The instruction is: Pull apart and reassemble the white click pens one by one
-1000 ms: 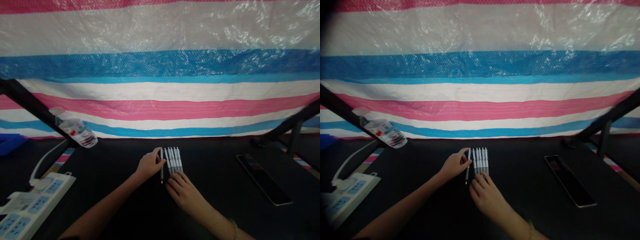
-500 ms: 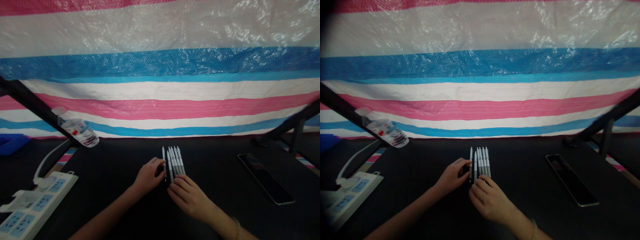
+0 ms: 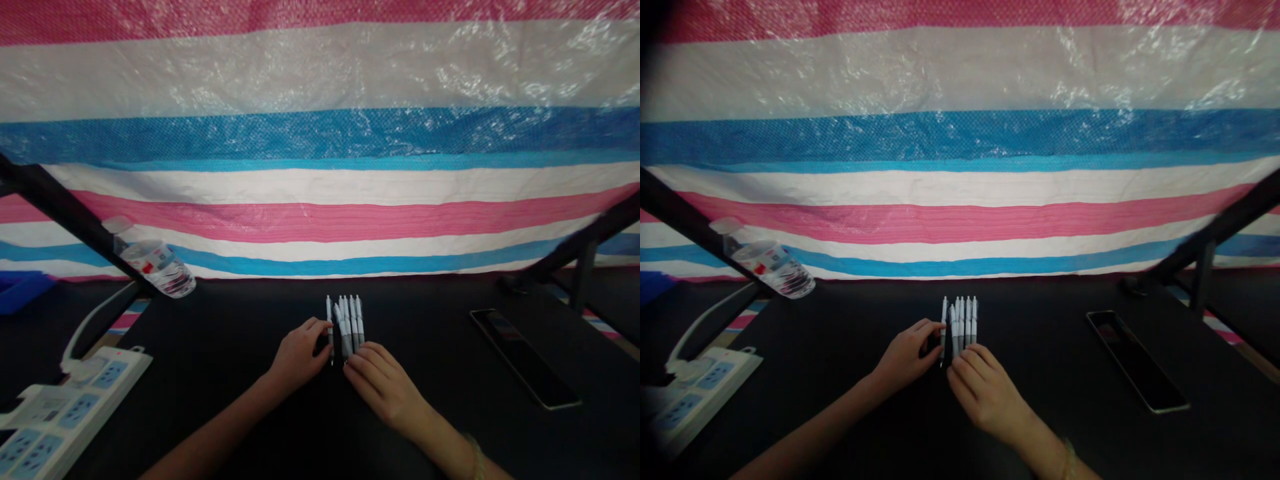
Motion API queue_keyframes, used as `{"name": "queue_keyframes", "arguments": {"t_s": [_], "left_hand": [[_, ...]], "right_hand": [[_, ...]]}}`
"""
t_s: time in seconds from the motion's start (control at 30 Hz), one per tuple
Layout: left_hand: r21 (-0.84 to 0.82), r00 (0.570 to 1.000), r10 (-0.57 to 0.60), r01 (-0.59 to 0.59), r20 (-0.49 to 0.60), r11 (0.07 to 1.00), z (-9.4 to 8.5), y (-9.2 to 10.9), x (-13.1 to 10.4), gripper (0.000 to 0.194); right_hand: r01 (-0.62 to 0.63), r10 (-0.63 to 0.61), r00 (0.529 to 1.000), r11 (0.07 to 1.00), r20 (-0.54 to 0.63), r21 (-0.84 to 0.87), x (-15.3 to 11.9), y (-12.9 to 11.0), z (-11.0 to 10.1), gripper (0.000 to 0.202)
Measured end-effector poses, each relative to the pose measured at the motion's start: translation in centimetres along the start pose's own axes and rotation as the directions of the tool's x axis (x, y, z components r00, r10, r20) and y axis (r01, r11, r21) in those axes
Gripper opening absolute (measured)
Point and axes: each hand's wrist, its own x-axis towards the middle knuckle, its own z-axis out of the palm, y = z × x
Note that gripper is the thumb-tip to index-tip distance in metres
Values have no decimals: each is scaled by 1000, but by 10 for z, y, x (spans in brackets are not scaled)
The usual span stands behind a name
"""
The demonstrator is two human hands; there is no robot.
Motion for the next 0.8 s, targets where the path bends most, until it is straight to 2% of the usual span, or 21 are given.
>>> {"name": "queue_keyframes", "arguments": {"t_s": [0.1,0.2,0.27,0.37,0.47,0.5,0.53,0.6,0.63,0.67,0.73,0.8], "left_hand": [[-11,1000,-7,7,-8,1000,0,1,-4,37],[-95,999,-12,7,-53,995,-3,3,-13,38],[-211,995,-44,25,-85,977,-5,6,-23,40],[-400,989,-120,75,-88,913,-5,11,-40,52],[-541,991,-131,104,-10,834,-1,14,-56,72],[-576,992,-123,114,24,809,0,15,-60,74],[-605,992,-119,123,48,786,1,16,-64,69],[-654,990,-122,139,72,743,3,18,-68,39],[-675,988,-136,150,73,722,3,19,-69,23],[-694,984,-161,164,70,701,4,20,-70,16],[-730,973,-222,201,69,653,6,21,-71,24],[-758,958,-282,221,50,614,9,20,-72,34]], "right_hand": [[-100,109,989,990,-103,96,0,1,-7,26],[-267,315,924,938,-218,223,0,0,-16,30],[-385,471,838,869,-276,312,-1,-2,-23,29],[-524,691,668,700,-276,485,-4,-6,-32,18],[-604,866,486,428,-114,672,-12,-11,-35,2],[-614,900,434,328,-41,718,-15,-13,-34,4],[-616,922,385,232,31,753,-19,-15,-33,8],[-611,938,306,63,161,789,-25,-18,-29,17],[-609,935,281,-1,217,793,-27,-19,-27,21],[-614,924,272,-49,270,788,-28,-19,-25,24],[-636,875,299,-114,380,763,-27,-19,-22,30],[-666,796,353,-156,493,729,-25,-19,-19,38]]}}
